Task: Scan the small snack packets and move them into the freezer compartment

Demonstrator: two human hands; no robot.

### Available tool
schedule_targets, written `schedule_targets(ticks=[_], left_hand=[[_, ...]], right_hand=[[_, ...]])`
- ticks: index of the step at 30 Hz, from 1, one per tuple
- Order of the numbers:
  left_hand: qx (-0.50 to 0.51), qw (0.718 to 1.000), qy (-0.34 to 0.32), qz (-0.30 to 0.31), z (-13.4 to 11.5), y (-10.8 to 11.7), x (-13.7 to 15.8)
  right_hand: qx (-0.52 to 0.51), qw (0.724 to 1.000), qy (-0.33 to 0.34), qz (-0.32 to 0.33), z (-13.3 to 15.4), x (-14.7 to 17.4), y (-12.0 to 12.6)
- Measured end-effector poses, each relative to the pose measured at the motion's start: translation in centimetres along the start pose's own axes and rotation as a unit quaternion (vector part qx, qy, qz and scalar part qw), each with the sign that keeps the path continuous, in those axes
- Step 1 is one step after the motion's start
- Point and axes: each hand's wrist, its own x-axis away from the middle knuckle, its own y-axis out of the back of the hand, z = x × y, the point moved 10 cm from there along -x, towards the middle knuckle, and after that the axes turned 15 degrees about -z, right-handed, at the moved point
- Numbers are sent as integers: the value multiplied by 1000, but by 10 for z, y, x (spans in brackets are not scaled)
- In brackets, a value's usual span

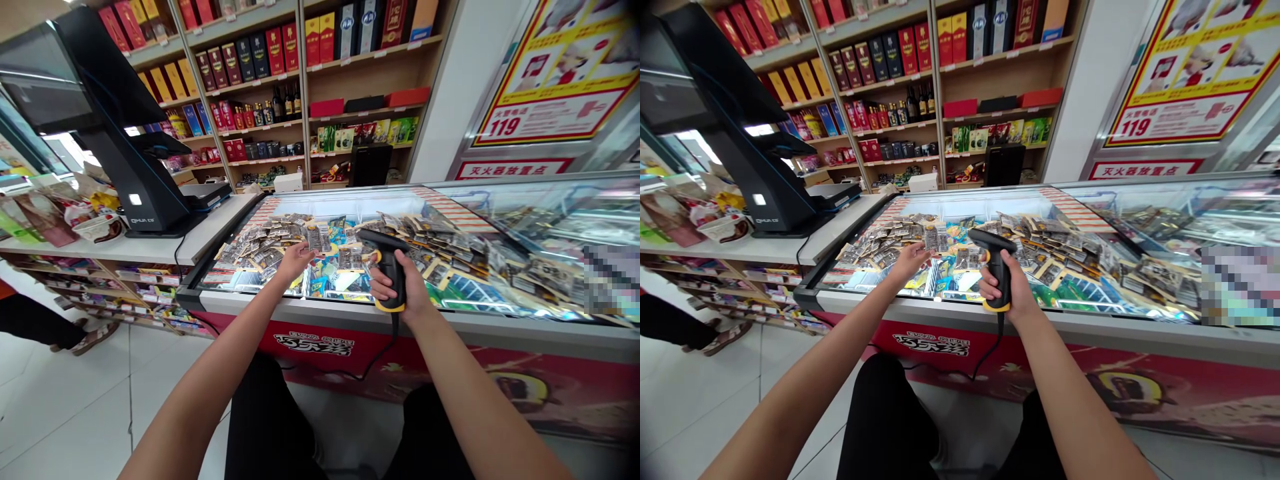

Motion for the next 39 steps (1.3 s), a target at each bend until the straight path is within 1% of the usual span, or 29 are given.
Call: schedule_targets(ticks=[3,5,7,9,11,13,16,18,20,23,25,26,28,30,32,34,35,38,39], left_hand=[[17,999,25,13,-9,-12,-4],[38,998,39,33,-20,-28,-5],[31,998,43,44,-29,-47,-5],[-25,997,27,62,-35,-68,-1],[-115,989,-15,95,-39,-89,5],[-212,967,-76,117,-44,-103,13],[-338,919,-174,103,-55,-109,21],[-395,885,-225,101,-62,-111,25],[-426,860,-255,116,-65,-116,29],[-445,841,-276,138,-66,-123,34],[-438,842,-283,141,-66,-124,36],[-426,849,-283,134,-66,-122,36],[-391,872,-280,96,-67,-110,33],[-372,887,-268,47,-66,-88,27],[-382,889,-251,3,-63,-60,17],[-404,881,-240,-50,-66,-24,4],[-413,874,-241,-87,-70,-3,-3],[-446,836,-244,-206,-85,61,-25],[-454,832,-229,-221,-86,77,-35]], right_hand=[[-128,991,26,-3,16,5,12],[-216,976,37,5,24,9,18],[-286,957,46,13,30,13,22],[-326,944,51,16,32,15,24],[-337,940,49,11,32,15,24],[-338,940,44,3,31,14,23],[-341,939,43,-2,31,13,21],[-341,939,39,0,30,12,20],[-334,942,31,5,29,11,20],[-324,945,34,15,29,11,21],[-310,950,43,14,29,11,22],[-297,954,48,10,30,11,23],[-263,963,56,1,30,12,23],[-229,971,63,0,30,14,20],[-199,977,71,4,31,17,15],[-167,983,80,-8,31,18,14],[-149,985,85,-21,31,18,15],[-105,988,96,-63,31,17,19],[-99,988,96,-68,30,17,20]])
